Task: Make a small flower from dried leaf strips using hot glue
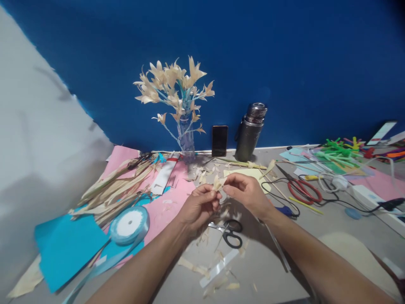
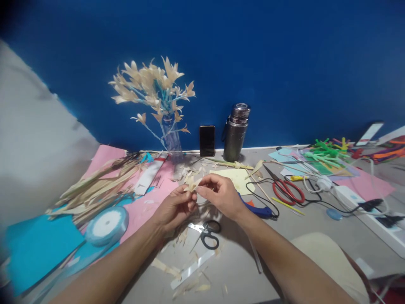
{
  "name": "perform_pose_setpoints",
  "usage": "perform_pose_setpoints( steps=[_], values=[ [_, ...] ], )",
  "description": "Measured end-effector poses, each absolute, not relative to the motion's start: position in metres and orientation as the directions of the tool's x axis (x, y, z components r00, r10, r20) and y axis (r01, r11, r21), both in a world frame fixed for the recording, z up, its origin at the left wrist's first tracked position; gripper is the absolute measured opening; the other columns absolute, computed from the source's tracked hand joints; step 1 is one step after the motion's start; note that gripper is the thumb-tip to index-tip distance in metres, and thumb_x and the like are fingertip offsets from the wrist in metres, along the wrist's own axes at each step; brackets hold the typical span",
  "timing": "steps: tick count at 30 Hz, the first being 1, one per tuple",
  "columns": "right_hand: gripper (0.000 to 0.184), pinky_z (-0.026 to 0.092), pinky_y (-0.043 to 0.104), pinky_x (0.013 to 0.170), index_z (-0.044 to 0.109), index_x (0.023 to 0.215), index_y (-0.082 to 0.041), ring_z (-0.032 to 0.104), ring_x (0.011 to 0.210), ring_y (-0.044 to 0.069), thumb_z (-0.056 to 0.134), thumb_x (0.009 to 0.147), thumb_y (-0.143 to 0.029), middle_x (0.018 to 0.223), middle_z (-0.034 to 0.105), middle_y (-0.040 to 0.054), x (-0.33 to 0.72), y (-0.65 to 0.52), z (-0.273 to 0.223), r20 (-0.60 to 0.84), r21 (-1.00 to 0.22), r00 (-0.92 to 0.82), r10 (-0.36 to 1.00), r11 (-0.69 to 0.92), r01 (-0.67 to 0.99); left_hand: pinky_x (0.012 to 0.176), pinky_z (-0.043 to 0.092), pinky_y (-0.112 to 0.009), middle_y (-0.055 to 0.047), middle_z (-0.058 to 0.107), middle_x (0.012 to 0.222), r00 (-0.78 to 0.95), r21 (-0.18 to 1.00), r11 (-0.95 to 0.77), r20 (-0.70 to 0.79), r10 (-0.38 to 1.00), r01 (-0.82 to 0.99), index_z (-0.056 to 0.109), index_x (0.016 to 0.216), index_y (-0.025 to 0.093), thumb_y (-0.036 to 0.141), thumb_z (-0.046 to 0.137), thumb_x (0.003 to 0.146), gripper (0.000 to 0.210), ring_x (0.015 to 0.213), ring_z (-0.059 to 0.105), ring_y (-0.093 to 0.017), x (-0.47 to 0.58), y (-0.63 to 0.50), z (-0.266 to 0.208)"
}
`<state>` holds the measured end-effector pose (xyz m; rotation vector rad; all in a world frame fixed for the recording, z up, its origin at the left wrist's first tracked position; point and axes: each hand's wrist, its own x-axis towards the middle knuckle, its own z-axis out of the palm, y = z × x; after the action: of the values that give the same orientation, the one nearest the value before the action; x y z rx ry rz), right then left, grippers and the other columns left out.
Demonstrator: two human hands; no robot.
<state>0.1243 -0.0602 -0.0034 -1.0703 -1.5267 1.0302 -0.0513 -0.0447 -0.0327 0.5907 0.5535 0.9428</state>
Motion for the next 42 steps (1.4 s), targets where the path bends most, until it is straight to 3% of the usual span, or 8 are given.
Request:
perform_pose_setpoints(
  steps=[7, 19, 29, 42],
  values=[
    [0.020, 0.055, 0.030, 0.062, 0.065, 0.084, -0.018, 0.069, 0.064, 0.018, 0.071, 0.085, -0.037, 0.072, 0.070, 0.0019, 0.1195, -0.0670, -0.0006, 0.164, -0.986, -0.277, 0.947, 0.167, -0.013, 0.053, 0.044, -0.021, -0.002, 0.065, 0.063, 0.531, 0.707, 0.465, -0.148, 0.834, -0.533, 0.063, 0.068, 0.013, 0.022, 0.089, 0.060, 0.028, 0.051, 0.057, -0.009, -0.0493, -0.0473, -0.0363],
    [0.022, 0.056, 0.030, 0.062, 0.063, 0.076, -0.018, 0.067, 0.063, 0.016, 0.071, 0.084, -0.036, 0.071, 0.067, 0.0016, 0.1175, -0.0676, 0.0015, 0.207, -0.976, -0.249, 0.946, 0.217, 0.013, 0.055, 0.046, -0.021, -0.001, 0.064, 0.069, 0.570, 0.666, 0.522, -0.173, 0.803, -0.533, 0.064, 0.078, 0.013, 0.017, 0.084, 0.065, 0.025, 0.054, 0.057, -0.008, -0.0495, -0.0471, -0.0394],
    [0.022, 0.058, 0.031, 0.062, 0.063, 0.095, -0.019, 0.071, 0.062, 0.018, 0.072, 0.084, -0.036, 0.071, 0.071, 0.0012, 0.1186, -0.0673, -0.0047, 0.134, -0.991, -0.311, 0.941, 0.124, -0.053, 0.055, 0.046, -0.022, -0.001, 0.062, 0.061, 0.548, 0.641, 0.511, -0.163, 0.820, -0.573, 0.061, 0.071, 0.014, 0.016, 0.080, 0.066, 0.020, 0.054, 0.057, -0.010, -0.0490, -0.0486, -0.0359],
    [0.020, 0.057, 0.030, 0.060, 0.061, 0.089, -0.019, 0.071, 0.061, 0.018, 0.074, 0.083, -0.033, 0.068, 0.071, 0.0003, 0.1196, -0.0675, -0.0048, 0.118, -0.992, -0.353, 0.928, 0.098, -0.075, 0.054, 0.045, -0.022, -0.002, 0.062, 0.061, 0.573, 0.613, 0.551, -0.188, 0.798, -0.566, 0.061, 0.070, 0.014, 0.012, 0.074, 0.067, 0.013, 0.053, 0.058, -0.011, -0.0485, -0.0513, -0.0322]
  ],
)
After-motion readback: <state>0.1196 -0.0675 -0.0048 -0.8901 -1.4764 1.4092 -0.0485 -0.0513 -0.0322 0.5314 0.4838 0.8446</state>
